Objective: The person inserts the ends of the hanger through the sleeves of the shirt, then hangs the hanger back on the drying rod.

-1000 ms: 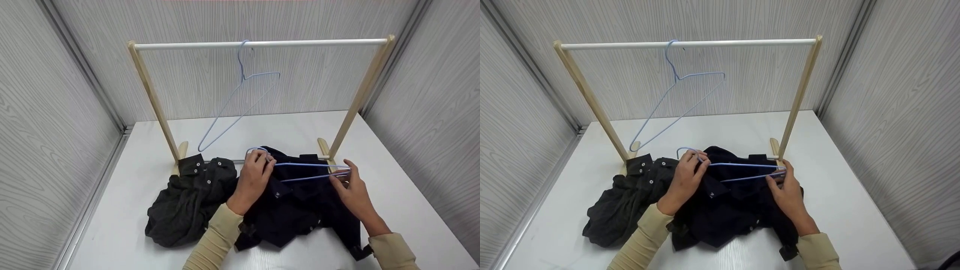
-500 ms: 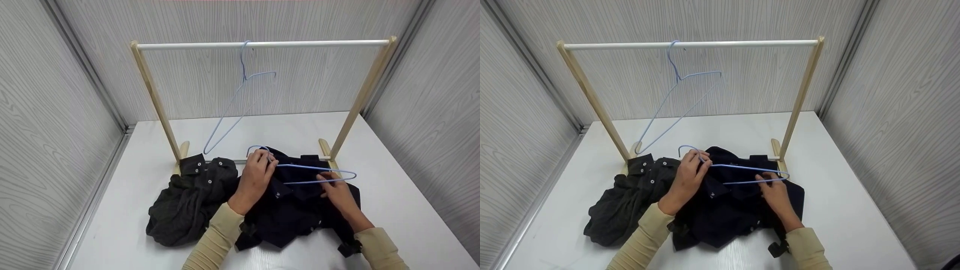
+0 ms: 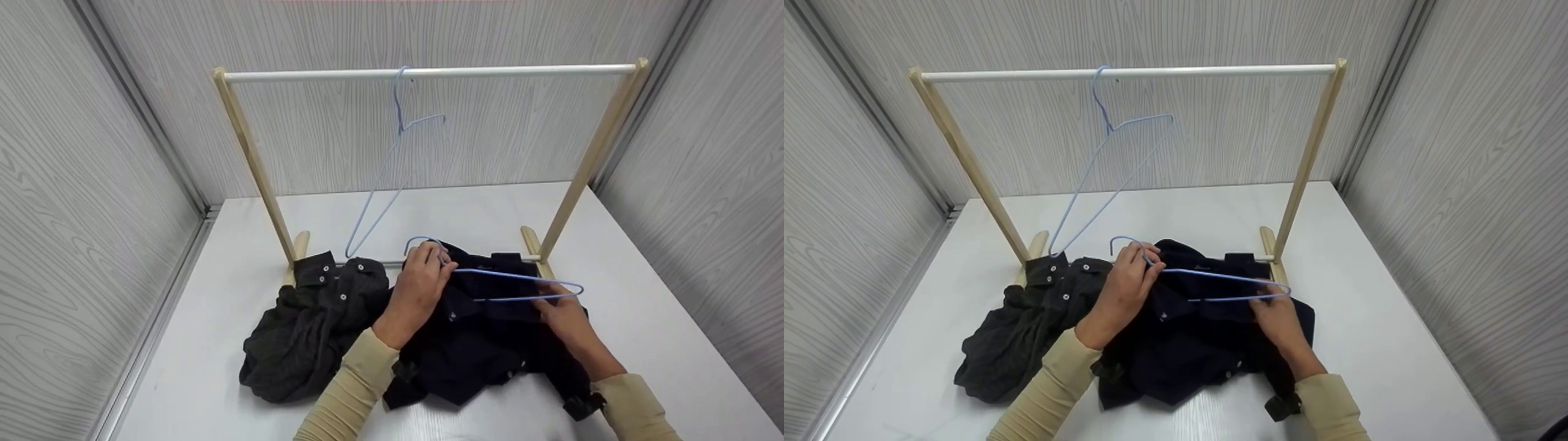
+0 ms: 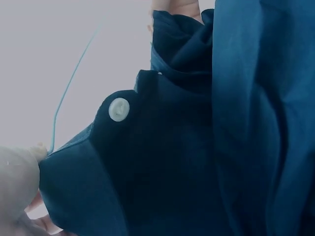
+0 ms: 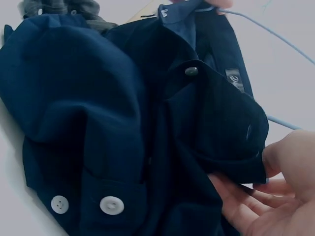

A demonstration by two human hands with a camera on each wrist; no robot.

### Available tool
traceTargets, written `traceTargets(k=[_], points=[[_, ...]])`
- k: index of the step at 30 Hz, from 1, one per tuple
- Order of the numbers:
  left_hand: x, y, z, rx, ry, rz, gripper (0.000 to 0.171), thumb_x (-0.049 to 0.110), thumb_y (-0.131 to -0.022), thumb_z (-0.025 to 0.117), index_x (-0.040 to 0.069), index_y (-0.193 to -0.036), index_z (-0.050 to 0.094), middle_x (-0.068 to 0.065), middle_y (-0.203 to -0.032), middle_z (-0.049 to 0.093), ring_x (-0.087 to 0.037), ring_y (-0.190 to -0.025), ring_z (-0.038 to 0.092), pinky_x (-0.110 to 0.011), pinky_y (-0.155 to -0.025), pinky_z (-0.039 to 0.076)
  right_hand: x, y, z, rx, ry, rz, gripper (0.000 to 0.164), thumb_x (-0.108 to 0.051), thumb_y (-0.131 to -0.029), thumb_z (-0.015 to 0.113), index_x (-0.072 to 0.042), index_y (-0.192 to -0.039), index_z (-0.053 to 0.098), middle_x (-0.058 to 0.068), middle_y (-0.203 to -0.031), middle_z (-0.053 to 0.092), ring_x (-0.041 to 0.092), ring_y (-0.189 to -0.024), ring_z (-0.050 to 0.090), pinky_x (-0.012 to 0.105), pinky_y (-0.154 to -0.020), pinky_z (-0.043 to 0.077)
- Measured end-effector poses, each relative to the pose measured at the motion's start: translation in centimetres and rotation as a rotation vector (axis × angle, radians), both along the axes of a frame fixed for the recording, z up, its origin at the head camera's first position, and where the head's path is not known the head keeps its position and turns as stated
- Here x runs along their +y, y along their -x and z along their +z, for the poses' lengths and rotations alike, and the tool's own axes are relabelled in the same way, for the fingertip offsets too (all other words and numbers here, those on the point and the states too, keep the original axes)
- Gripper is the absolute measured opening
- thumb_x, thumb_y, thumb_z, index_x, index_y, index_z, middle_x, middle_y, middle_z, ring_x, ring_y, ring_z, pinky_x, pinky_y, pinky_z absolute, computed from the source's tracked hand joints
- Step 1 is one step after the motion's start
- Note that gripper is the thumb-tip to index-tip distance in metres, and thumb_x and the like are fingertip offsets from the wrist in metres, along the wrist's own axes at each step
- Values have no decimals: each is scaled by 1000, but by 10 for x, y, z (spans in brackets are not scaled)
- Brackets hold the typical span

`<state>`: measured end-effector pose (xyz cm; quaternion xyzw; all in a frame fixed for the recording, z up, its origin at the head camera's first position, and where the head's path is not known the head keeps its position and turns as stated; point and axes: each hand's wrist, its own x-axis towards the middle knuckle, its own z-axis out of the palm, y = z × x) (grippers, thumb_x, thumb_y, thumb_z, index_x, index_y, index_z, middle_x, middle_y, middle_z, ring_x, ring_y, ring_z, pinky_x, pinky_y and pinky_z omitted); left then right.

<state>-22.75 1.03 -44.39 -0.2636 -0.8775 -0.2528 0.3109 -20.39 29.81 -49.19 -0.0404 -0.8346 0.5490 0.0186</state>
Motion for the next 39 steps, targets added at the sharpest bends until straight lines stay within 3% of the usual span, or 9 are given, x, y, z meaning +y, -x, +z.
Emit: traceTargets(k=[7, 13, 19, 25, 30, 35, 39], points=[[5, 1, -4, 139, 58, 92, 20, 18, -104, 49, 1, -111, 58, -8, -102, 55, -22, -87, 53, -27, -77, 52, 12, -9, 17, 35, 116, 12, 41, -5, -100, 51, 2, -140, 49, -1, -109, 62, 3, -86, 64, 23, -72, 57], [7, 0, 0, 87, 0, 51, 21, 19, -107, 43, 3, -109, 57, -7, -103, 54, -21, -89, 53, -28, -74, 52, 23, -12, 27, 96, 111, -23, 35, -4, -99, 51, 5, -133, 52, -9, -106, 64, 2, -88, 64, 21, -72, 57], [9, 0, 2, 70, 1, 24, 23, 20, -107, 42, 4, -110, 58, -7, -108, 56, -21, -92, 55, -29, -77, 53, 32, -15, 34, 188, 76, -71, 36, -1, -98, 52, 2, -134, 53, -14, -105, 63, -1, -87, 65, 18, -71, 56], [10, 0, 0, 85, 27, 16, 25, 21, -107, 41, 5, -110, 59, -6, -112, 58, -21, -89, 56, -29, -77, 52, 37, -20, 44, 278, 102, -85, 37, 3, -96, 51, -7, -132, 56, -13, -111, 65, 0, -88, 68, 17, -69, 55], [12, 0, -1, 98, 32, 11, 23, 21, -107, 44, 5, -111, 60, -6, -113, 59, -20, -90, 59, -29, -77, 53, 35, -23, 51, 319, 87, -107, 35, 5, -95, 51, -5, -129, 58, -11, -111, 67, 2, -85, 68, 18, -68, 54], [15, 0, 0, 98, 39, -3, 21, 19, -106, 47, 5, -112, 60, -8, -115, 59, -20, -99, 61, -28, -83, 55, 29, -26, 57, 365, 2, -151, 31, 1, -96, 54, -4, -126, 60, -11, -111, 66, 1, -87, 68, 15, -71, 53], [18, 0, -1, 101, 42, -11, 20, 19, -104, 50, 5, -110, 61, -10, -118, 59, -22, -106, 61, -30, -86, 55, 23, -28, 60, 416, -76, -169, 28, -1, -96, 56, -4, -124, 62, -2, -114, 66, -2, -86, 66, 13, -70, 50]])
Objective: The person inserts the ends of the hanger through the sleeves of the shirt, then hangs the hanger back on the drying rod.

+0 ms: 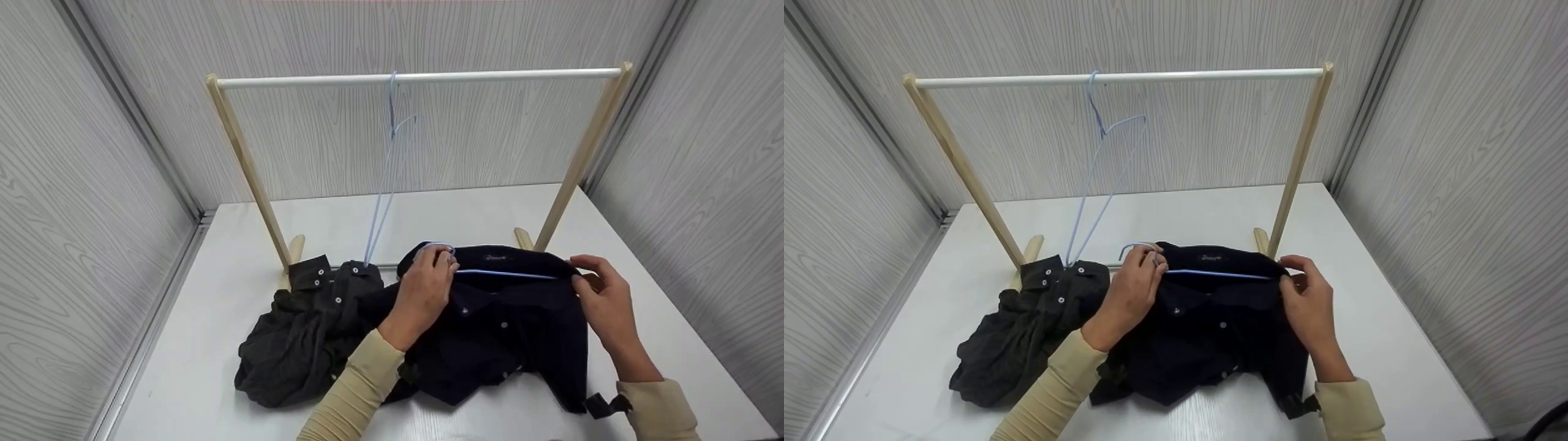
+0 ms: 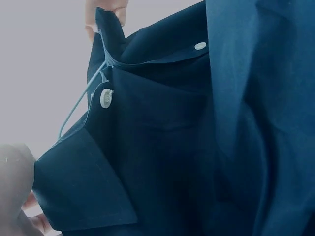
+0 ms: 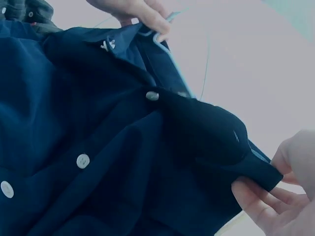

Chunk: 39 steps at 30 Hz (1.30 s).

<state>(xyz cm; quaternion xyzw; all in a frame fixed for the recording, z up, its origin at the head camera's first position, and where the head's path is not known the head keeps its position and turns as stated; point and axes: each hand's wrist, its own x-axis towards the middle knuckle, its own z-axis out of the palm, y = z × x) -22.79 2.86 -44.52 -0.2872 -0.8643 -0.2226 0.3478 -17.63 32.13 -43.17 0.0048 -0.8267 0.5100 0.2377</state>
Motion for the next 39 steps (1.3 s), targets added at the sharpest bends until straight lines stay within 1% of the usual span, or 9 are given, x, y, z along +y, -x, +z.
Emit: traceTargets(k=[6, 9, 12, 16, 19, 22, 27, 33, 39], points=[[2, -1, -2, -33, -24, -55, 13, 20, -102, 54, 8, -104, 60, -10, -119, 57, -23, -107, 59, -28, -77, 56, -13, 4, -3, 147, -213, -5, 26, 0, -91, 64, -5, -116, 67, 12, -103, 68, -5, -76, 61, 8, -65, 45], [2, -2, -1, -58, -61, -102, 11, 21, -102, 54, 10, -101, 59, -8, -118, 57, -23, -110, 58, -31, -87, 54, -20, 8, -8, 258, -335, 18, 27, 4, -87, 68, -1, -113, 67, 12, -101, 66, -1, -73, 56, 7, -63, 42], [2, -3, 0, -77, -100, -143, 10, 21, -101, 55, 12, -98, 60, -7, -118, 56, -21, -112, 56, -31, -90, 52, -27, 11, -12, 339, -451, 43, 28, 6, -84, 71, -1, -111, 68, 10, -103, 65, 5, -71, 54, 10, -63, 41], [2, -4, 0, -92, -131, -175, 9, 20, -101, 56, 14, -99, 62, -8, -123, 52, -20, -112, 54, -28, -87, 52, -36, 15, -13, 388, -584, 55, 28, 7, -83, 72, -3, -109, 70, 11, -110, 65, 19, -87, 61, 24, -74, 47], [3, -5, -1, -103, -134, -197, 7, 20, -100, 58, 15, -100, 63, -8, -125, 50, -20, -114, 53, -27, -90, 52, -41, 17, -14, 407, -649, 61, 30, 11, -83, 69, -4, -109, 70, 13, -112, 65, 29, -98, 59, 38, -81, 48], [4, -6, -2, -109, -132, -207, 11, 22, -101, 56, 16, -101, 64, -8, -126, 50, -20, -117, 52, -26, -95, 50, -46, 18, -15, 429, -683, 81, 35, 16, -82, 66, -4, -111, 69, 14, -112, 65, 31, -96, 56, 43, -79, 50], [4, -6, -2, -117, -137, -201, 24, 31, -103, 48, 16, -102, 66, -8, -129, 49, -19, -119, 52, -24, -99, 48, -54, 20, -16, 470, -708, 99, 39, 19, -78, 68, -3, -110, 69, 14, -107, 67, 32, -92, 56, 43, -78, 51], [4, -8, -3, -109, -170, -221, 24, 31, -102, 51, 14, -101, 69, -9, -128, 51, -21, -118, 53, -30, -100, 48, -61, 20, -17, 494, -700, 89, 25, 6, -83, 73, -4, -107, 72, 12, -101, 69, 30, -92, 58, 45, -79, 48], [3, -9, -3, -128, -199, -253, 20, 29, -100, 55, 15, -101, 70, -9, -128, 51, -19, -117, 53, -26, -100, 47, -66, 20, -18, 496, -736, 46, 15, -4, -85, 75, -7, -100, 74, 10, -91, 66, 30, -86, 58, 43, -71, 45]])
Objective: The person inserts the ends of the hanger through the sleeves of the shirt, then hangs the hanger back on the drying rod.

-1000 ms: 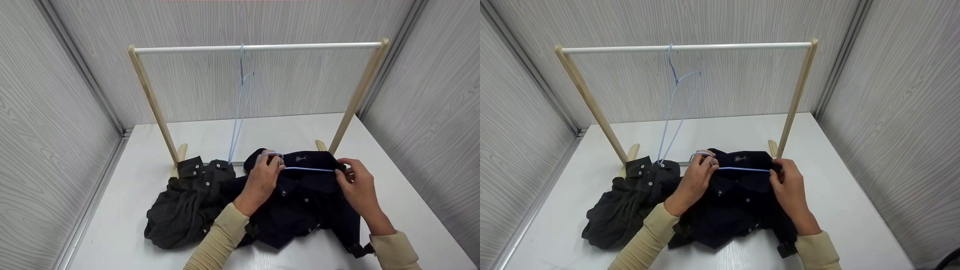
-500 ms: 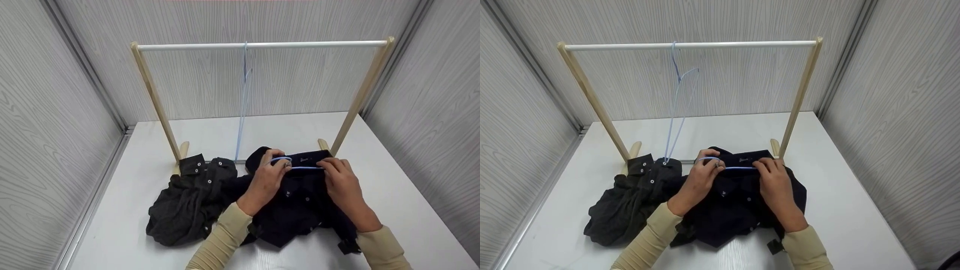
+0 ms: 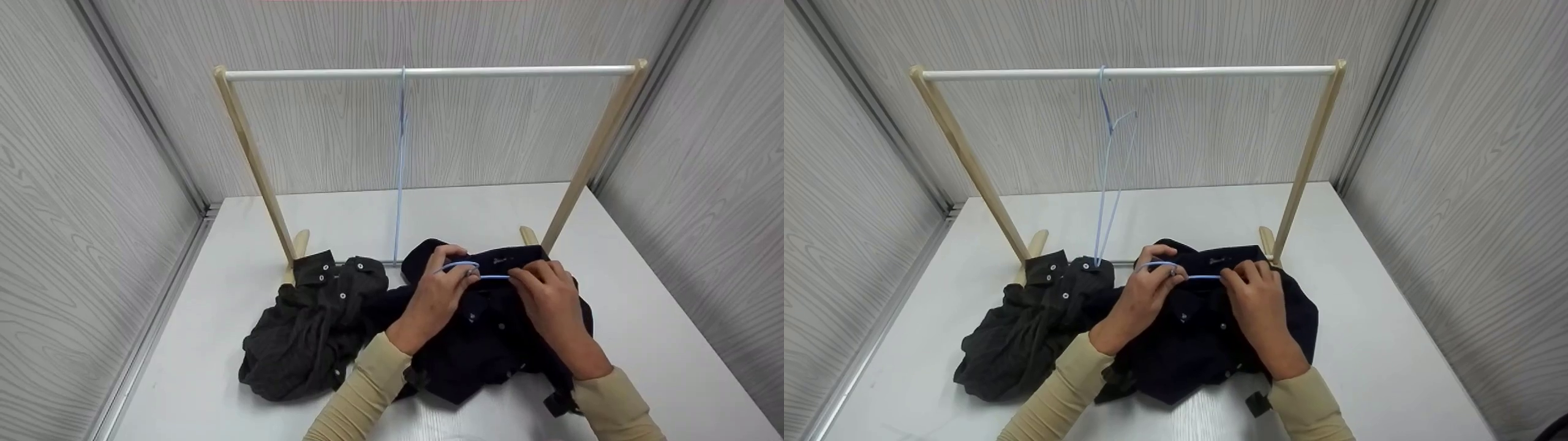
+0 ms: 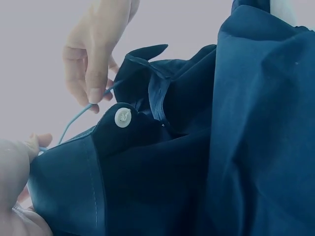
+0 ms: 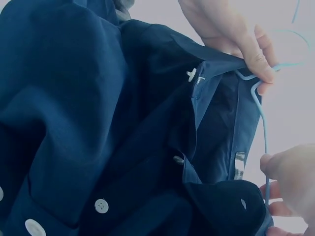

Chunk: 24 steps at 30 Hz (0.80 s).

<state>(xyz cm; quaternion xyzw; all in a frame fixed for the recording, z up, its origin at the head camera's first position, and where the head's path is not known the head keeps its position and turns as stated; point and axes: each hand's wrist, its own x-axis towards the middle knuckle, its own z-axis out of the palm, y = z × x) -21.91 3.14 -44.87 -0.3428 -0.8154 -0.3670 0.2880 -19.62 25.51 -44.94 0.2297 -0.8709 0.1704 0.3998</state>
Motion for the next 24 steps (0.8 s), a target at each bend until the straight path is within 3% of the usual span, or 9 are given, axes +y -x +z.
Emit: traceTargets(k=[4, 8, 11, 13, 16, 19, 24], points=[[-5, 0, -2, -21, -5, -24, 24, 30, -97, 61, 15, -115, 66, -8, -131, 49, -17, -120, 52, -25, -100, 47, 1, -1, 1, 10, 7, -26, 10, -3, -86, 74, -7, -96, 73, 11, -89, 64, 30, -84, 57, 43, -68, 44], [-14, 0, -3, -60, 35, -33, 58, 40, -94, 64, 12, -142, 49, -9, -138, 44, -17, -124, 53, -27, -100, 49, 4, 0, 3, 40, 35, -41, 8, -2, -87, 73, -6, -94, 72, 12, -89, 64, 33, -83, 56, 45, -66, 44], [-22, 1, -5, -81, 83, -18, 70, 44, -93, 62, 10, -149, 41, -9, -138, 47, -18, -123, 57, -29, -98, 51, 6, 0, 4, 63, 52, -41, 9, -1, -86, 73, -5, -95, 72, 13, -89, 64, 33, -83, 56, 45, -65, 43], [-26, 3, -6, -65, 120, 4, 64, 40, -93, 62, 8, -146, 46, -8, -132, 56, -18, -116, 61, -29, -95, 52, 8, -1, 5, 73, 53, -44, 10, 0, -86, 73, -5, -95, 72, 13, -90, 65, 33, -83, 57, 45, -66, 42], [-30, 6, -7, -1, 150, 29, 41, 29, -96, 62, 6, -130, 63, -5, -115, 70, -16, -103, 67, -27, -88, 55, 11, 0, 6, 85, 53, -48, 10, 0, -86, 73, -4, -95, 73, 13, -89, 65, 34, -83, 57, 45, -66, 42], [-33, 8, -8, 42, 139, 8, 24, 19, -98, 60, 8, -116, 71, -3, -107, 75, -15, -96, 71, -23, -84, 55, 15, 0, 6, 97, 54, -52, 9, 1, -86, 73, -3, -94, 73, 15, -89, 65, 35, -83, 57, 45, -67, 43], [-38, 10, -8, 27, 98, -32, 21, 13, -99, 58, 10, -111, 74, -2, -108, 76, -13, -102, 71, -22, -88, 55, 22, 1, 6, 118, 52, -57, 8, 1, -87, 71, -1, -94, 73, 16, -89, 66, 37, -83, 57, 46, -67, 43]])
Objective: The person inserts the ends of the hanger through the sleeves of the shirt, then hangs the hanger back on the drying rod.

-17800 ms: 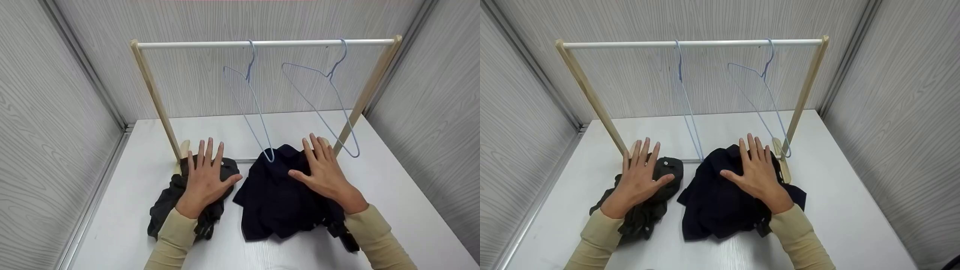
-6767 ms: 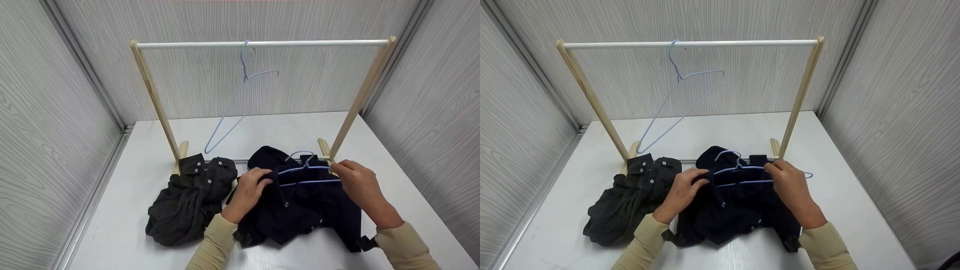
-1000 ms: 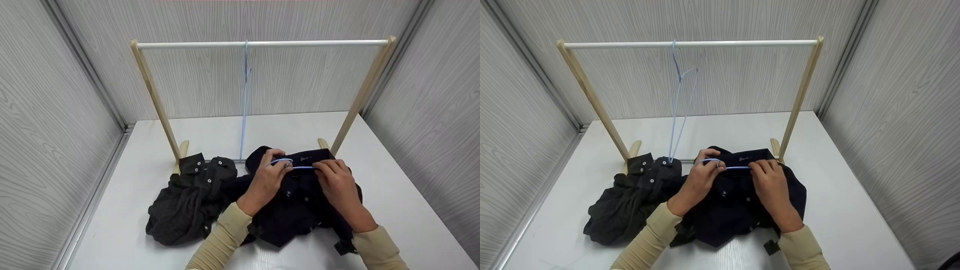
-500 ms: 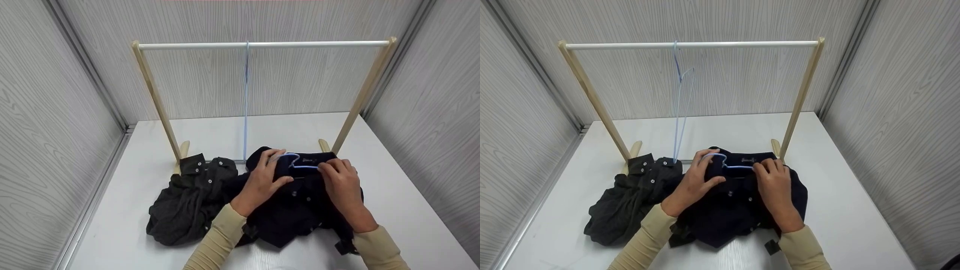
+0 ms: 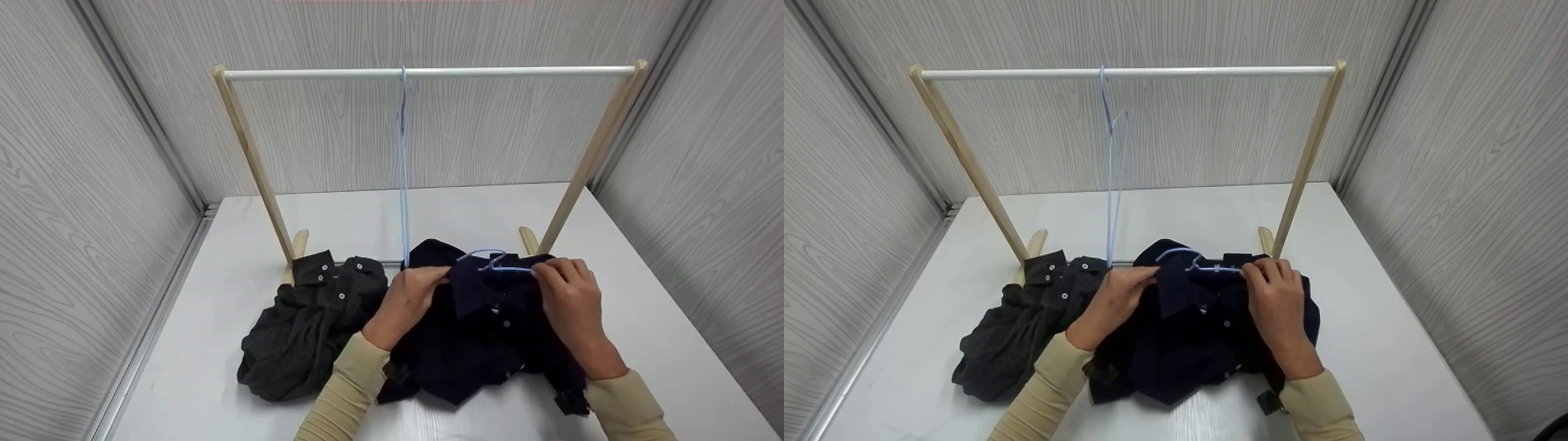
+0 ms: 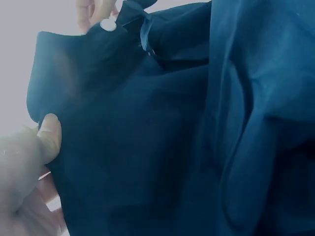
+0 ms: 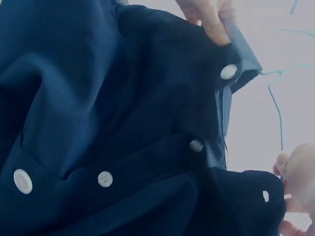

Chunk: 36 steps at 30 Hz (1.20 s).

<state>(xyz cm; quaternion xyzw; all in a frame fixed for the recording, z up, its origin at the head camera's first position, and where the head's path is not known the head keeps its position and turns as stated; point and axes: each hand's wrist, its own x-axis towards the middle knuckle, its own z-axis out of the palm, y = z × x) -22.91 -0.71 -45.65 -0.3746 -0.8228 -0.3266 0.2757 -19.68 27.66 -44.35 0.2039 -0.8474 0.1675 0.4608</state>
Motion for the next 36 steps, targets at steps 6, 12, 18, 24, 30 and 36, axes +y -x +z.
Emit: traceTargets(k=[6, 12, 18, 24, 30, 36], points=[[-7, 0, 2, 15, -17, 38, 18, 12, -97, 60, 12, -105, 76, -1, -103, 77, -12, -96, 72, -23, -82, 56, 11, 1, -1, 44, 32, -34, 6, -1, -87, 71, -1, -93, 73, 18, -92, 65, 40, -88, 56, 52, -72, 38], [-13, 3, 1, 70, -39, 79, 14, 7, -94, 64, 10, -102, 75, -3, -98, 77, -15, -88, 73, -24, -76, 57, 24, 1, 0, 39, 99, -58, 6, 1, -87, 71, 2, -93, 71, 23, -104, 61, 44, -95, 53, 54, -76, 37], [-14, 2, 0, 52, 6, 62, 14, 14, -95, 63, 10, -101, 75, -2, -95, 77, -14, -85, 73, -24, -74, 56, 27, -1, 0, -80, 202, -28, 6, 1, -89, 68, 4, -94, 69, 24, -112, 60, 37, -100, 60, 37, -86, 45], [-14, 2, -2, -27, 80, 54, 14, 21, -95, 65, 11, -99, 74, -2, -92, 77, -14, -83, 73, -25, -73, 56, 24, -2, 1, -104, 205, 16, 6, 4, -88, 69, 4, -94, 70, 21, -108, 64, 34, -99, 64, 15, -92, 40], [-17, 1, -6, 10, 82, 151, 9, 16, -93, 67, 10, -96, 74, -3, -86, 76, -18, -79, 72, -29, -72, 56, 23, -4, 2, -111, 218, 47, 8, 5, -86, 71, 3, -94, 71, 19, -105, 65, 32, -97, 63, 9, -95, 35], [-16, 2, -7, 76, -30, 187, 7, 8, -89, 71, 6, -94, 76, -6, -87, 76, -20, -80, 73, -29, -72, 57, 33, -8, -3, -223, 262, 68, 24, -1, -94, 62, 2, -117, 66, 20, -110, 65, 30, -103, 61, 6, -98, 33]])
